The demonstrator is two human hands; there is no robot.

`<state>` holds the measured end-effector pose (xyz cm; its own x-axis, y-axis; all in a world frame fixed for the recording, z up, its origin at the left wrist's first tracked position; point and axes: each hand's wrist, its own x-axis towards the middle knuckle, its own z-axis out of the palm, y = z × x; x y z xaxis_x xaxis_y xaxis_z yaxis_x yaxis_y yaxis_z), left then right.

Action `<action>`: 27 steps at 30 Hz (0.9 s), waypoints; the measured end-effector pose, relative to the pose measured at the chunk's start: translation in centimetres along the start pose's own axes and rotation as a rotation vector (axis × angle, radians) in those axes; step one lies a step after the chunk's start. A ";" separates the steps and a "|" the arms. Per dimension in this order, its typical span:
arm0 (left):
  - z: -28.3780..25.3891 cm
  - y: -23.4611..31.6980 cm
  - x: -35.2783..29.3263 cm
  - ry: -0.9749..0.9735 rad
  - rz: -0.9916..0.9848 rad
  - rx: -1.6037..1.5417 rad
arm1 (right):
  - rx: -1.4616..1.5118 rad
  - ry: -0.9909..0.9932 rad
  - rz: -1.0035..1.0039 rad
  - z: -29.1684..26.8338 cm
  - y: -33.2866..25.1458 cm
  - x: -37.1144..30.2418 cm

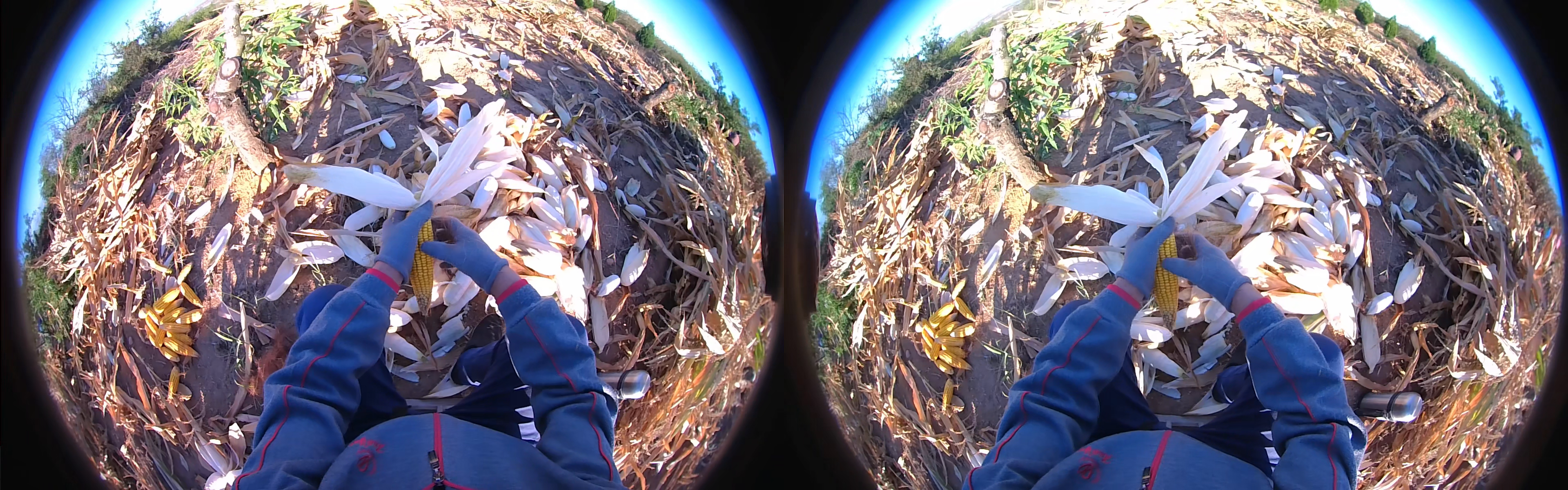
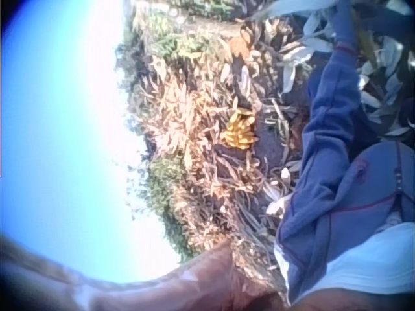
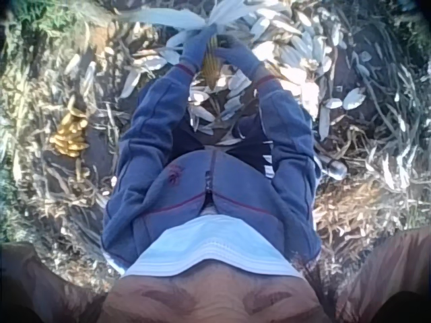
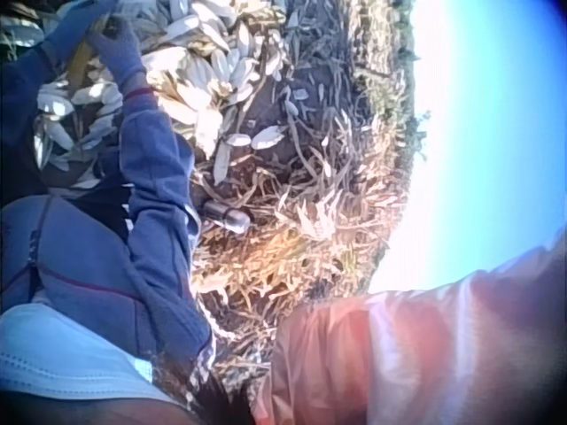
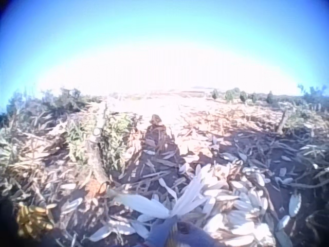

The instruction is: The person sits on the ground in a cornfield and repeatedly shucks corn cobs by hand, removing husks and silk. Shucked cobs are placed in a growing pile to the left, while husks accumulate around the person.

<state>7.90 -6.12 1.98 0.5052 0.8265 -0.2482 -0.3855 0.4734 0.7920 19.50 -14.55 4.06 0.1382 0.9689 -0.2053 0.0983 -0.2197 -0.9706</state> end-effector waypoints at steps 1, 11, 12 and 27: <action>-0.2 0.2 -0.1 0.005 -0.022 -0.074 | -0.026 0.002 -0.040 0.6 0.7 -0.1; -0.7 -0.4 0.6 -0.007 -0.042 0.122 | 0.184 0.106 -0.052 -1.3 -1.5 -0.1; -0.8 -0.7 0.6 -0.043 0.042 0.425 | 0.142 0.109 -0.036 -1.3 -1.4 0.2; 0.7 -1.9 -1.9 -0.476 0.066 0.966 | 0.732 0.532 -0.253 -3.1 -0.4 1.8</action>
<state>8.20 -8.75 1.35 0.8343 0.5399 -0.1116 0.2444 -0.1807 0.9527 22.81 -13.09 4.48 0.6473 0.7591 -0.0689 -0.4327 0.2916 -0.8531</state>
